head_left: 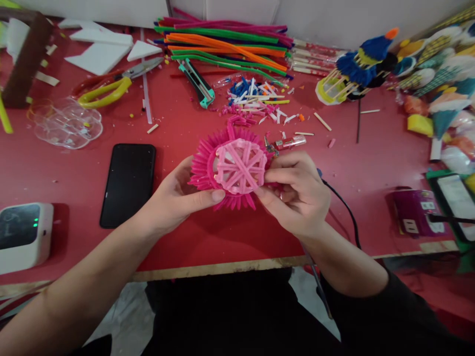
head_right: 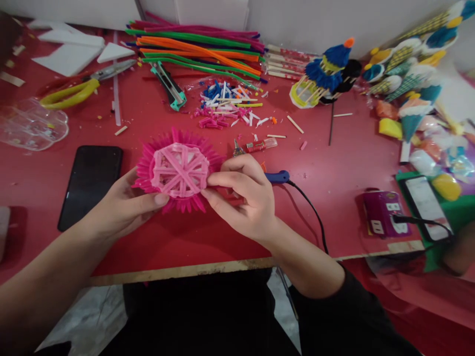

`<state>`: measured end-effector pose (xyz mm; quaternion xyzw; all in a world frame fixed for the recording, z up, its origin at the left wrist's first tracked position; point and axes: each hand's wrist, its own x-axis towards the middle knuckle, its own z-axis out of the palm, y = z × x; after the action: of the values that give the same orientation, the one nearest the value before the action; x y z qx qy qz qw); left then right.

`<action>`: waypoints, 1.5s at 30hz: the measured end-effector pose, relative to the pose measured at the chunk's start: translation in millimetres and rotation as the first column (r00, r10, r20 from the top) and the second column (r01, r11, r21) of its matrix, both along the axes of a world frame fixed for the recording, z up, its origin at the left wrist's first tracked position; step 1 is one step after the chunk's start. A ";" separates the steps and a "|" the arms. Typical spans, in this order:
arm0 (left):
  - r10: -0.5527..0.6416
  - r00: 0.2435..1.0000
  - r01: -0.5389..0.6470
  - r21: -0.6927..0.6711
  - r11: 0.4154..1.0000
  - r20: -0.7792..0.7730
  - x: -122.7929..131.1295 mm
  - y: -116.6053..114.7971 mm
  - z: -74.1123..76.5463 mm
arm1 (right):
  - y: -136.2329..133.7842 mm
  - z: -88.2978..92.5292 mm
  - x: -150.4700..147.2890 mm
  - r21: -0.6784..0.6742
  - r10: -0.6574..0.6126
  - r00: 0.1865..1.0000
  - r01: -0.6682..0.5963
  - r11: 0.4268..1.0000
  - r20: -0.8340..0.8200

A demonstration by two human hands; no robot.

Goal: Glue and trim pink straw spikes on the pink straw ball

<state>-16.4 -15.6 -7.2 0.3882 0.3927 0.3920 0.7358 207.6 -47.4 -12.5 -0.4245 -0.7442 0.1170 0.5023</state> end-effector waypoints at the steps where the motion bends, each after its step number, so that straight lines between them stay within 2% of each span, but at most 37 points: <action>1: 0.003 1.000 -0.003 -0.005 1.000 -0.009 0.4 0.0 0.1 | 0.0 -0.1 -0.2 -0.001 0.001 1.000 -0.001 1.000 -0.002; 15: 0.004 1.000 -0.003 -0.037 0.999 0.031 4.2 -0.7 -1.4 | -0.1 -0.1 -2.0 -0.026 -0.033 0.999 0.033 0.999 0.020; 18: -0.044 0.999 0.046 -0.052 0.998 0.025 3.5 -2.5 0.1 | -1.6 1.5 -3.1 -0.027 -0.052 0.998 0.053 0.998 0.035; 21: -0.089 0.996 0.089 -0.009 0.996 0.004 4.7 -3.7 2.9 | -3.5 2.3 -5.5 -0.032 -0.064 0.997 0.065 0.997 0.039; 28: -0.026 0.995 0.023 -0.034 0.999 -0.093 13.2 -4.9 3.3 | -5.6 -0.3 -13.9 -0.097 -0.083 0.995 0.078 0.992 -0.051; 31: 0.018 0.998 -0.021 -0.046 0.999 -0.064 13.9 -6.0 -1.8 | -5.5 -0.4 -13.4 -0.041 -0.083 0.996 0.084 0.996 0.015; 36: 0.015 1.000 -0.015 -0.036 0.999 -0.009 12.9 -6.7 -8.7 | -6.3 -0.4 -11.8 0.009 -0.047 0.996 0.046 0.999 0.071; 45: 0.041 0.998 -0.042 -0.035 0.998 -0.044 11.8 -7.8 -8.9 | -6.0 0.5 -8.6 0.092 -0.002 0.989 -0.012 0.996 0.147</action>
<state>-4.6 -23.3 -16.1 0.3748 0.4234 0.3916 0.7258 199.0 -53.5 -12.1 -0.4063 -0.7849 0.0519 0.4650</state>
